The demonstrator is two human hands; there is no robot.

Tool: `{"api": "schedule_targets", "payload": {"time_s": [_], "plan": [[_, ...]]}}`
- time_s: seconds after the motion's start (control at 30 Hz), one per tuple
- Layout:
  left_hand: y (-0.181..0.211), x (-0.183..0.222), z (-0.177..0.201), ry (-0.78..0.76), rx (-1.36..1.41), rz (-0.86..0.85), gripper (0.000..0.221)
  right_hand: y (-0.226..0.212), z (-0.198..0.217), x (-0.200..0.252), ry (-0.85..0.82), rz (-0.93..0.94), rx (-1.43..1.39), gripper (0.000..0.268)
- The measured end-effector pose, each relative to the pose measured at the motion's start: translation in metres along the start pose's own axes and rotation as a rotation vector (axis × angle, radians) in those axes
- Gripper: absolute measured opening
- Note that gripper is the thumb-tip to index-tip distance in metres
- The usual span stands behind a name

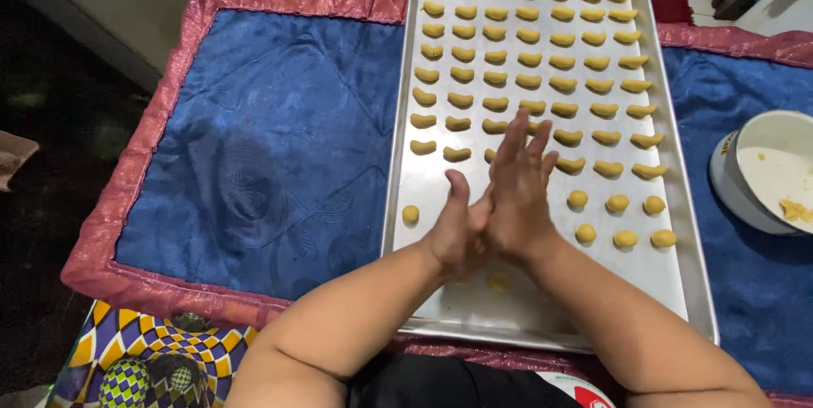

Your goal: Shaping small pieces of dough into balls and placing them on a baking tray

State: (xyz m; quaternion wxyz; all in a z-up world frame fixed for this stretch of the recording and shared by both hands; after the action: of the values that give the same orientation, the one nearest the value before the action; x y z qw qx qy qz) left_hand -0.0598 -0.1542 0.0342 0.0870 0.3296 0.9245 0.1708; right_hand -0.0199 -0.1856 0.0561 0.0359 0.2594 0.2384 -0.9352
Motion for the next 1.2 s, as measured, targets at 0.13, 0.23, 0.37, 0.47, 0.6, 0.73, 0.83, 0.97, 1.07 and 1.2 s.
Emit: {"api": "schedule_targets", "payload": {"time_s": [0.13, 0.23, 0.37, 0.47, 0.6, 0.73, 0.83, 0.97, 1.07, 1.2], "plan": [[0.067, 0.015, -0.018, -0.448, -0.092, -1.055, 0.157, -0.055, 0.015, 0.021, -0.009, 0.178, -0.096, 0.104], [0.029, -0.007, 0.017, -0.051, 0.37, -0.148, 0.1, -0.079, 0.021, 0.04, -0.018, 0.443, -0.247, 0.115], [0.011, -0.001, 0.011, 0.077, -0.137, 0.039, 0.113, -0.013, -0.02, 0.006, -0.244, 0.008, 0.311, 0.112], [0.0, -0.002, 0.013, 0.095, -0.092, 0.073, 0.108, -0.05, 0.015, 0.02, 0.002, 0.207, -0.137, 0.115], [0.013, -0.013, 0.02, -0.005, 0.116, -0.068, 0.113, -0.098, 0.03, 0.051, 0.037, 0.489, -0.293, 0.12], [0.025, -0.014, 0.018, -0.087, 0.273, -0.189, 0.118, -0.014, -0.024, 0.022, -0.139, 0.138, 0.154, 0.129], [-0.005, -0.006, 0.033, 0.052, 0.031, -0.009, 0.114, -0.016, 0.0, 0.009, 0.009, 0.088, -0.032, 0.108], [0.012, -0.005, 0.006, -0.224, 0.571, -0.059, 0.098, -0.074, 0.017, 0.042, 0.0, 0.381, -0.215, 0.127], [0.025, -0.011, 0.012, -0.223, 0.483, -0.135, 0.103, -0.042, -0.01, 0.039, -0.066, 0.307, -0.028, 0.119], [0.006, -0.005, 0.007, -0.01, 0.136, -0.081, 0.106, 0.001, -0.001, 0.003, -0.018, 0.099, -0.103, 0.124]]}}
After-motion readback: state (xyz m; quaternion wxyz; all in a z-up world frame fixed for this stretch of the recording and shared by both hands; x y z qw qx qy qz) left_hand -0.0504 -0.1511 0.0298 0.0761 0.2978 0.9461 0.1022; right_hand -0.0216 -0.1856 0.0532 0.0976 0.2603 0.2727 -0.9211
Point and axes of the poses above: each hand's wrist, its own x-axis away from the middle knuckle, its own z-axis out of the back of the hand, y = z × x, the point moved 10 cm from there along -x, towards the middle knuckle, and after that the axes turned 14 degrees about -z, right-handed, at the moved point
